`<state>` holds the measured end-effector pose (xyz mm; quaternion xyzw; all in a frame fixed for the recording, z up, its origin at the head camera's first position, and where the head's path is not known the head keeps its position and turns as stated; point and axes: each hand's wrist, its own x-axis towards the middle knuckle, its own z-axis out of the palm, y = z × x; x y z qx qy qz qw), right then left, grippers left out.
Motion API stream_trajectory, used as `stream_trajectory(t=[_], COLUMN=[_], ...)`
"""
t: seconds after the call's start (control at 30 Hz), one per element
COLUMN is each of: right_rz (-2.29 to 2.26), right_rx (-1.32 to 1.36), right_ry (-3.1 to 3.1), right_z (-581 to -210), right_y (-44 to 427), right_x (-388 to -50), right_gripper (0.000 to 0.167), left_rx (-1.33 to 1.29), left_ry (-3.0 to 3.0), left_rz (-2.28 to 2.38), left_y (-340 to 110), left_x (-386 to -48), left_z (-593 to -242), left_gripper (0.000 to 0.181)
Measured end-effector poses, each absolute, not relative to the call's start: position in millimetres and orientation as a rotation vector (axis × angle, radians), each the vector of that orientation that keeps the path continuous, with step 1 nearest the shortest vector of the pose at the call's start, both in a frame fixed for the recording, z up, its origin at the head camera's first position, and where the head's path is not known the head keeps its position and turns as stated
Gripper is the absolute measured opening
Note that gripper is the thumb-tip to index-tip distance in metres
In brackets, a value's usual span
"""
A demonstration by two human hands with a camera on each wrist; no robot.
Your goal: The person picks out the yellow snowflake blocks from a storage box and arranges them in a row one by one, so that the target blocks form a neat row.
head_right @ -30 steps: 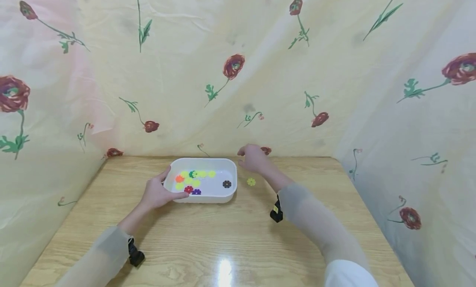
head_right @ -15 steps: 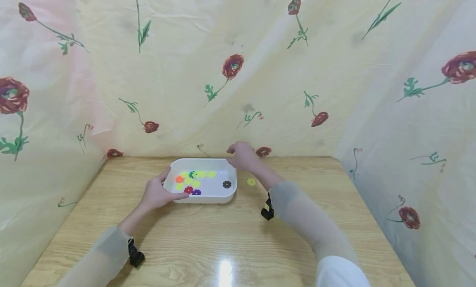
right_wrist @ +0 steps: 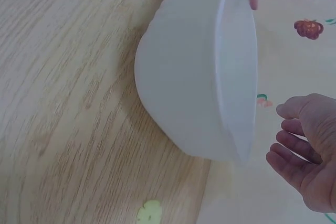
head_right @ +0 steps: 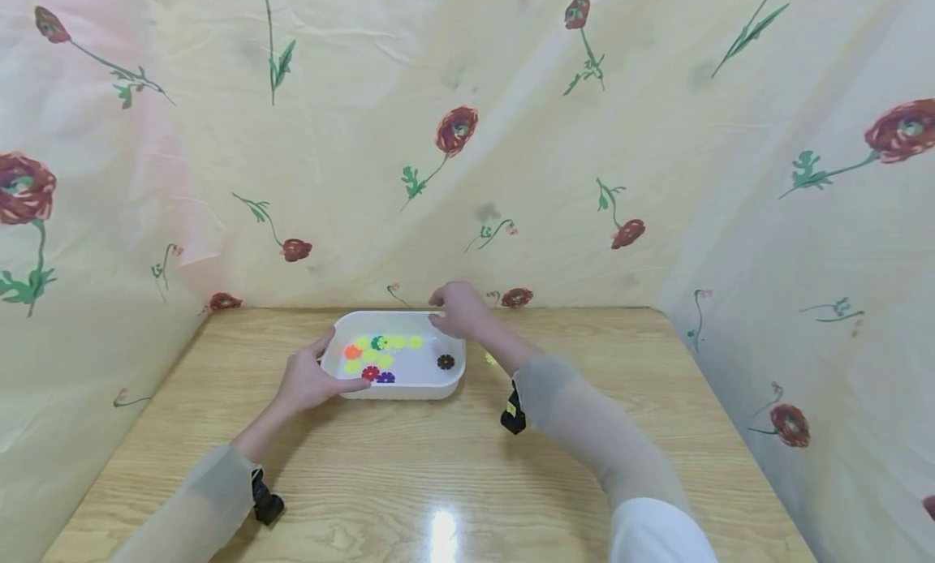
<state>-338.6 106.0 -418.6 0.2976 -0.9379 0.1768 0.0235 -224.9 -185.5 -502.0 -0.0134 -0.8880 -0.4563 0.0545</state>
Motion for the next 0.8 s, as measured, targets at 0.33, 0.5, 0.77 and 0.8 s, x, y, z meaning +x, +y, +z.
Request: stream_trajectory(t=[0.33, 0.5, 0.77, 0.8], right_rz=[0.603, 0.591, 0.589, 0.59], right_rx=[0.984, 1.001, 1.035, 1.04], right_ry=[-2.924, -2.933, -2.952, -2.951], right_z=[-423.6, -423.9, -426.7, -427.3], right_y=[88.4, 81.0, 68.6, 67.0], right_x=[-338.3, -337.3, -333.9, -333.4], right_gripper=[0.029, 0.029, 0.028, 0.029], left_rx=[-0.014, -0.013, 0.0, 0.004], left_ry=[-2.712, -2.706, -2.715, -2.719], left_rz=[-1.387, -1.401, -1.381, -1.375], left_y=[-184.5, -184.0, -182.7, -182.5], left_x=[-224.7, -226.4, -227.6, -227.6], left_z=[-501.8, -502.6, -502.6, -502.7], left_gripper=[0.121, 0.122, 0.123, 0.123])
